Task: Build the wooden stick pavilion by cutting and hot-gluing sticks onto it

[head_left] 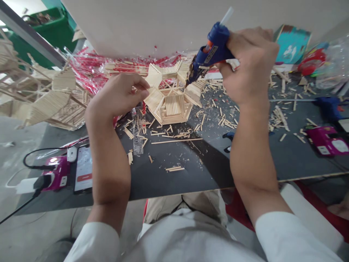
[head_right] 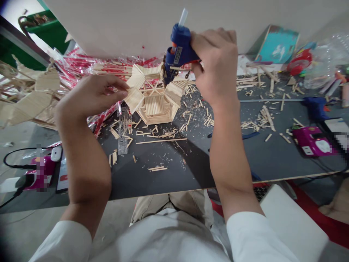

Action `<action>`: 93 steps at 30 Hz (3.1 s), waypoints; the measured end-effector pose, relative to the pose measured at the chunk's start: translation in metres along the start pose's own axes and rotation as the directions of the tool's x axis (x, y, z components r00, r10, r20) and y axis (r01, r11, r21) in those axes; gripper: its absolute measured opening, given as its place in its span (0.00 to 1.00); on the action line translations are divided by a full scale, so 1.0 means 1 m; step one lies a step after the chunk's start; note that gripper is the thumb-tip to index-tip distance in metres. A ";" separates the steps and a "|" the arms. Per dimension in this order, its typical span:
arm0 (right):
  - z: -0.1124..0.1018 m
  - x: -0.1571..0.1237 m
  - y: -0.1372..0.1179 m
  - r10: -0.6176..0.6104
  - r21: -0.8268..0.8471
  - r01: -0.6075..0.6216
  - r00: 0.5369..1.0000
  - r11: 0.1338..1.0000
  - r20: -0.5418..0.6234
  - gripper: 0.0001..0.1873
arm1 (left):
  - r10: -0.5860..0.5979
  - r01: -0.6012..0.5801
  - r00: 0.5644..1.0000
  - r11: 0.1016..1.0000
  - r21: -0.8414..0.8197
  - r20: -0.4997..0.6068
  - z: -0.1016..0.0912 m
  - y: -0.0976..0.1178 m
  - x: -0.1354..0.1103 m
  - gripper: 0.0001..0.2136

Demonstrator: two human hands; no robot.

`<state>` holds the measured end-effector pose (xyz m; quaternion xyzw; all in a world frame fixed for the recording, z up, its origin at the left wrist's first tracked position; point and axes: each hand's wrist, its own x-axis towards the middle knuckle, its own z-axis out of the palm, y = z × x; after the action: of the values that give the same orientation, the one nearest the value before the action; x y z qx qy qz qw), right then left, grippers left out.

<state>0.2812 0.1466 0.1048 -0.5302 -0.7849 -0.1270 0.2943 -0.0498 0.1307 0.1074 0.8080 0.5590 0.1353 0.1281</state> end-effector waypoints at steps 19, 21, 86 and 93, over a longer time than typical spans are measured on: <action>0.040 -0.074 0.074 0.626 -0.360 -0.514 0.677 0.778 0.387 0.22 | 0.045 -0.046 0.999 0.997 -0.059 -0.017 0.001 -0.010 0.002 0.17; 0.031 -0.088 0.054 0.565 -0.316 -0.475 0.754 0.821 0.336 0.21 | 0.029 -0.030 0.999 0.998 -0.057 -0.017 0.001 -0.010 0.002 0.16; 0.085 -0.131 -0.066 0.081 0.850 -0.204 0.979 0.486 0.189 0.11 | 0.332 -0.396 0.852 0.914 0.085 0.405 0.015 0.075 -0.019 0.15; 0.074 -0.128 -0.064 0.086 0.864 -0.317 0.947 0.390 0.308 0.12 | 0.329 -0.422 0.856 0.891 0.171 0.399 0.019 0.071 -0.016 0.12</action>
<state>0.2325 0.0613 -0.0234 -0.3891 -0.6844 0.4102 0.4604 0.0134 0.0902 0.1141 0.9223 0.3689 -0.0641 0.0953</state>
